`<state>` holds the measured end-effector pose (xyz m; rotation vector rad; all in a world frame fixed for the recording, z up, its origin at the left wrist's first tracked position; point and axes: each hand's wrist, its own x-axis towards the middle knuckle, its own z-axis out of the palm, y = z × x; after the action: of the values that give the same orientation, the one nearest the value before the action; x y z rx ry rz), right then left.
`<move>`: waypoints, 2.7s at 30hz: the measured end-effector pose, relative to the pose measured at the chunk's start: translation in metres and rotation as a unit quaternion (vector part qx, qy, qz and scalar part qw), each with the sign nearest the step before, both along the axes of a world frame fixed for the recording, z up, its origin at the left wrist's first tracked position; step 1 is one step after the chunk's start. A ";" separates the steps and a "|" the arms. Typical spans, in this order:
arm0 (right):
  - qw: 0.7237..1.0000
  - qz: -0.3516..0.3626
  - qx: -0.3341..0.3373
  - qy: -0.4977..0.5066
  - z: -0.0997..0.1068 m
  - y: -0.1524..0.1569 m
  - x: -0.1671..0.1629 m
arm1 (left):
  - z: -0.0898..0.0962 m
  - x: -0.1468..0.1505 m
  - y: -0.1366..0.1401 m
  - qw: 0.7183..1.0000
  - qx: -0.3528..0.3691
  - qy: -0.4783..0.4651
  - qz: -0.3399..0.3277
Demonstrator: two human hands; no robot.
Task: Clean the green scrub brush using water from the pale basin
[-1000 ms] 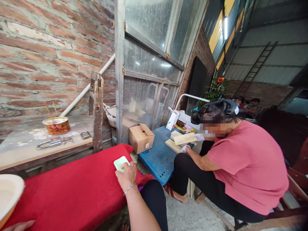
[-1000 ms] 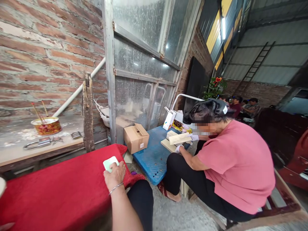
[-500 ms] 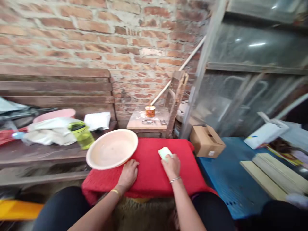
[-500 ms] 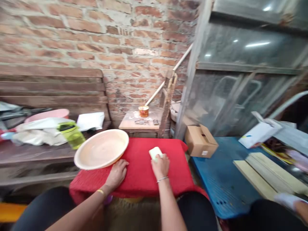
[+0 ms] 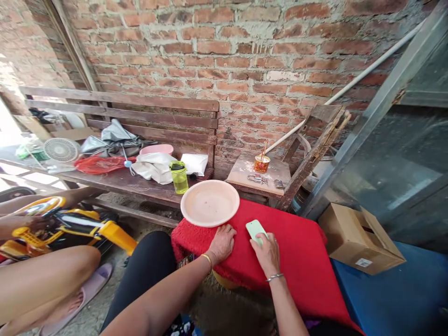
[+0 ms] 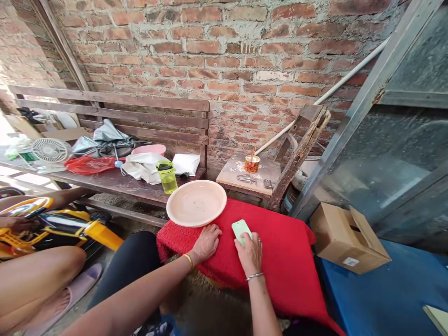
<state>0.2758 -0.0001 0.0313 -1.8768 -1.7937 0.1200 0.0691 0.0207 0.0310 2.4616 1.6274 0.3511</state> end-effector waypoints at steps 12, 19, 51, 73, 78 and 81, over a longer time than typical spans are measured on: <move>0.949 -0.314 -0.027 0.019 -0.002 -0.028 0.147 | 0.004 0.002 0.000 1.000 -0.015 -0.013 0.002; 0.997 -0.020 -0.014 0.078 -0.007 0.007 0.008 | 0.003 0.002 0.001 1.000 -0.014 -0.010 0.006; 0.967 -0.251 0.002 0.035 -0.021 0.006 0.135 | 0.009 0.002 -0.001 1.000 -0.019 0.008 0.010; 0.966 -0.235 -0.022 0.107 -0.027 0.036 0.135 | 0.007 0.004 -0.001 0.999 -0.013 0.034 0.008; 0.983 -0.134 -0.002 0.127 -0.013 0.055 0.084 | 0.006 0.004 -0.002 0.999 -0.014 0.035 0.009; 0.990 0.013 0.005 0.138 -0.005 0.069 0.023 | 0.003 0.002 -0.001 1.000 -0.007 0.027 0.008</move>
<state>0.2984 0.0690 0.0262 -1.7339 -1.6268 0.3608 0.0714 0.0193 0.0338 2.4696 1.6645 0.2771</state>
